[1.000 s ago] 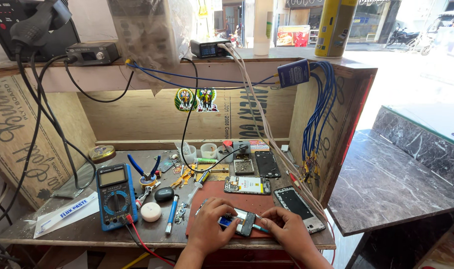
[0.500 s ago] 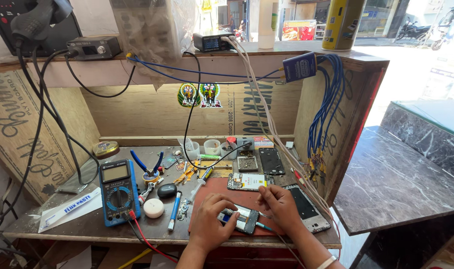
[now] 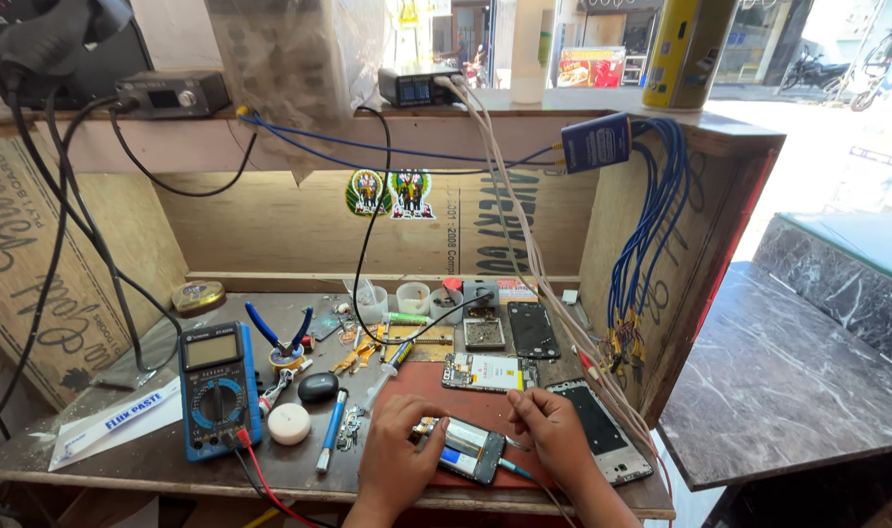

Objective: The person removes a small component from a disassembled phone frame, then retrieves a cable from a display case and connects it to a second phone's motherboard. The phone powers on and displays a boot logo.

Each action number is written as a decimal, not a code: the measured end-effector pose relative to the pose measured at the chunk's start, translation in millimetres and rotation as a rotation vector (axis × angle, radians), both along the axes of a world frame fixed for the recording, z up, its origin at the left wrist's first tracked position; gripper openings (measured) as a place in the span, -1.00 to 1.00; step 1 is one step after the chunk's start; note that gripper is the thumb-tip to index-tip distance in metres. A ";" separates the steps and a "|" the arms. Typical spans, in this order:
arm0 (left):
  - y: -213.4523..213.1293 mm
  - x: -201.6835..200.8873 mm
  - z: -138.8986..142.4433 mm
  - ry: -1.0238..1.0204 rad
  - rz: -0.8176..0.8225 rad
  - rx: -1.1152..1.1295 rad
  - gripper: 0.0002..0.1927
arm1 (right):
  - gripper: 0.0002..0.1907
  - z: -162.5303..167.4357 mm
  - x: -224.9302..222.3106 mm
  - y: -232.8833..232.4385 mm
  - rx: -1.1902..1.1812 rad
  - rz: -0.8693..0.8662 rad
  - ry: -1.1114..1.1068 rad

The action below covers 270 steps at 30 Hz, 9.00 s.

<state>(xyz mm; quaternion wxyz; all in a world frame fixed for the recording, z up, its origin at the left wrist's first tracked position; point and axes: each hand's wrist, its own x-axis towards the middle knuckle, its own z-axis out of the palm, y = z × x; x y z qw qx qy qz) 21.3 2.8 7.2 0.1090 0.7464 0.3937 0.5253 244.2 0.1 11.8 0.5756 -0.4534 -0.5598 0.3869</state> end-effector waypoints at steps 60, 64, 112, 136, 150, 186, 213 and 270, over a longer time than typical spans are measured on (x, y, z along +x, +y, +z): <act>1.2 -4.6 -3.7 -0.155 -0.053 -0.046 -0.92 | -0.62 -45.8 20.6 22.4 -0.041 0.005 -0.011; 2.0 -4.3 -4.4 -0.162 -0.050 -0.044 -0.93 | -0.62 -46.1 20.9 23.8 -0.037 -0.002 -0.030; -2.8 -5.2 0.2 -0.138 -0.047 -0.074 -0.92 | -0.62 -58.9 27.1 30.6 -0.052 0.012 -0.016; -2.7 -4.8 -0.6 -0.150 -0.052 -0.088 -0.91 | -0.62 -58.3 27.9 29.8 -0.049 0.006 -0.023; -4.3 -5.2 1.8 -0.148 -0.050 -0.079 -0.91 | -0.63 -60.5 28.6 30.8 -0.029 0.012 -0.017; 15.5 -15.0 -39.3 -0.722 -0.185 -0.156 -0.78 | -0.62 -51.1 26.1 20.7 -0.015 0.006 -0.040; 17.2 -13.9 -42.7 -0.688 -0.183 -0.146 -0.84 | -0.63 -49.6 25.0 19.5 -0.014 0.011 -0.018; 27.3 -27.7 -62.2 -0.659 -0.138 -0.157 -0.84 | -0.66 -51.9 11.1 20.5 0.015 0.063 0.034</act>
